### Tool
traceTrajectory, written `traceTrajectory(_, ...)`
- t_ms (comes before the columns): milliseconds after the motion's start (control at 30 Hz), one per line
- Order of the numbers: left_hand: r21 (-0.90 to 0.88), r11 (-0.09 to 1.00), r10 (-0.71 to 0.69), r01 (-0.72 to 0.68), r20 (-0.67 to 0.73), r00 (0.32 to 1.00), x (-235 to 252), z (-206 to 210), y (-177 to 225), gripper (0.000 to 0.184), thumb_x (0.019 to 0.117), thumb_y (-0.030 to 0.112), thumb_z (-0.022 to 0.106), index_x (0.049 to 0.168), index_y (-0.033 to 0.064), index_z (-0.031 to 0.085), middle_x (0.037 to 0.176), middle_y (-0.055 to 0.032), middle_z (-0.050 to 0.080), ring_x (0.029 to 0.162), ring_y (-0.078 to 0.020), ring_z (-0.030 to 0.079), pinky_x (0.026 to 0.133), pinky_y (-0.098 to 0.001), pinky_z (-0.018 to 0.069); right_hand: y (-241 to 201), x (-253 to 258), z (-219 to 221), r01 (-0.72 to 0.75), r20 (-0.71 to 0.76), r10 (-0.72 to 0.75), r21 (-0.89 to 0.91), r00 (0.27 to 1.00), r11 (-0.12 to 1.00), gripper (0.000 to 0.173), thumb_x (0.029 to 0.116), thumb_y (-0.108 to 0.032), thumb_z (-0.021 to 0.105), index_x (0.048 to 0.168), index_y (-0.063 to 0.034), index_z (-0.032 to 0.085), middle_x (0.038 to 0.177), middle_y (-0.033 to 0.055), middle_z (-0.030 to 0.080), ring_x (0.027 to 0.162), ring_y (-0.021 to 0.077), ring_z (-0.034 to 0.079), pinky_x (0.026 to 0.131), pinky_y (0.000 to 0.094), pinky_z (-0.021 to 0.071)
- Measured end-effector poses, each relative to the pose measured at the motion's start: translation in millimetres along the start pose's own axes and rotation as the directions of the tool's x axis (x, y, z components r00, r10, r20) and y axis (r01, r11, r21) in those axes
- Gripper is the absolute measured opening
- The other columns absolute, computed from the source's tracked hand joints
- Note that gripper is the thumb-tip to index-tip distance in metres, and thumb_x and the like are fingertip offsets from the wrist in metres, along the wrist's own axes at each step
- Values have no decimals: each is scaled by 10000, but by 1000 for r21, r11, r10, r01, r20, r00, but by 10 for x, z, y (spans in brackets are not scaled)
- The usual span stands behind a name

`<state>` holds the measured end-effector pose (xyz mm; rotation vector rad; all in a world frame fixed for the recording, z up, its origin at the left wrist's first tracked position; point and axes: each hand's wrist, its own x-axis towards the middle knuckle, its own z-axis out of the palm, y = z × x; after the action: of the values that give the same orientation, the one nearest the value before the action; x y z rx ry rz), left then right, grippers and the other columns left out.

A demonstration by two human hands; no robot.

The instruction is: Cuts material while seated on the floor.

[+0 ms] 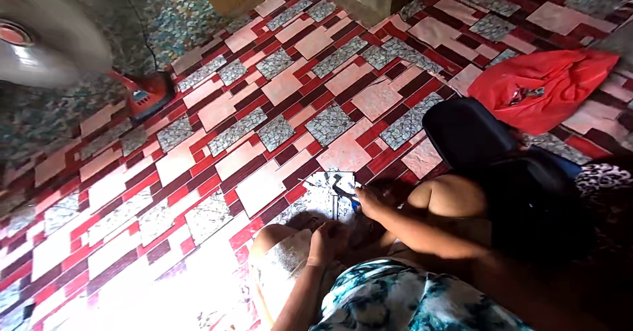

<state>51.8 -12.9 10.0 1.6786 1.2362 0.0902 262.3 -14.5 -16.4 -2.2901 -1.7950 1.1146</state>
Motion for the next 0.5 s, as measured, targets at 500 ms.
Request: traceTrajectory(500, 293, 937, -171, 190, -89, 981, 686, 49, -44, 414, 1005, 266, 655, 1291, -31, 618, 1309, -238, 625, 1260, -352, 594, 1102, -497, 449, 9, 19, -125, -12, 55, 17, -90, 998, 996, 384, 967, 29, 536, 1349, 35, 574, 1314, 284, 595, 1254, 442, 563, 1078, 605, 388)
